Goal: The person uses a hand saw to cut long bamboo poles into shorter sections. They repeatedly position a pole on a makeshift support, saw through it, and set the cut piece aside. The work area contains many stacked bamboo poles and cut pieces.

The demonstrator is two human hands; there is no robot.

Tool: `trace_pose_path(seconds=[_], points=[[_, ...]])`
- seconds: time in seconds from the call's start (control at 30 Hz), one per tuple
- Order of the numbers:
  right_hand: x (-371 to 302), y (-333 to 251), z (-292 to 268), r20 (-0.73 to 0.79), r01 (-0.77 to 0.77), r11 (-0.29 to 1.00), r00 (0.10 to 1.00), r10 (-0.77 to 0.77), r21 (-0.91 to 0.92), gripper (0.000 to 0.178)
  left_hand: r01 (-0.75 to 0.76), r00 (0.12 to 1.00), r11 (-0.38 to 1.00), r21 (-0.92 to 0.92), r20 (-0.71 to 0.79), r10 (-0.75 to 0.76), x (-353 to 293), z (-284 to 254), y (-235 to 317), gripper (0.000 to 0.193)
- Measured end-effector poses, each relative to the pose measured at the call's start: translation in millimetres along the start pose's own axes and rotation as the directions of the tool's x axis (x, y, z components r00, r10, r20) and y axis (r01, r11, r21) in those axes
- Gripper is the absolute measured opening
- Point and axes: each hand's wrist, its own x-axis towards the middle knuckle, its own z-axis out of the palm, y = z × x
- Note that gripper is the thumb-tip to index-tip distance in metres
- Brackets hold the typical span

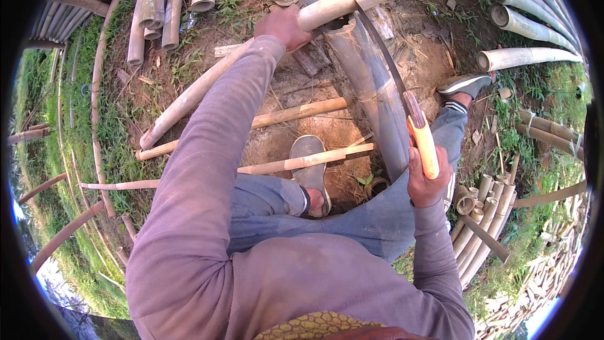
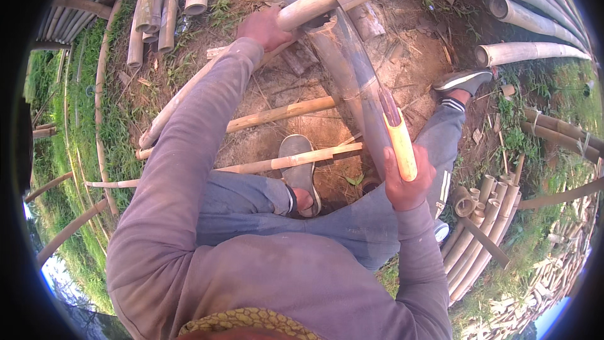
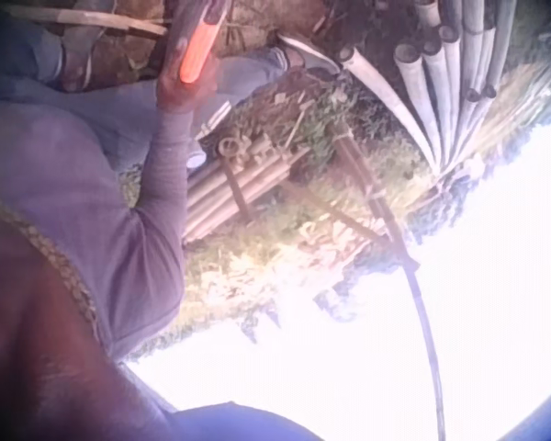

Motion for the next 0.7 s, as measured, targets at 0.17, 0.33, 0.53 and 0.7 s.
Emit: trace_pose_path(seconds=[0.17,0.33,0.53,0.7], points=[[156.1,13.8,94.6,-0.022,0.022,1.0,1.0,-0.022,0.0,0.03,-0.018,1.0,1.0,0.026,-0.02,0.018,4.6,4.2,8.1,0.067],[172.5,-2.8,97.3,0.041,-0.067,0.996,0.997,0.07,-0.065,0.034,0.012,1.0,0.999,0.038,0.003,-0.012,-4.0,-5.3,9.5,0.07],[3.2,3.0,3.3,-0.016,-0.011,1.0,1.0,0.012,0.026,0.02,0.021,1.0,1.0,0.005,0.01,-0.021,1.9,-0.2,1.2,0.067],[136.3,17.2,83.3,0.027,-0.078,0.996,0.997,0.077,0.036,0.029,0.013,1.0,1.0,-0.003,0.025,-0.012,2.3,-3.6,14.7,0.07]])
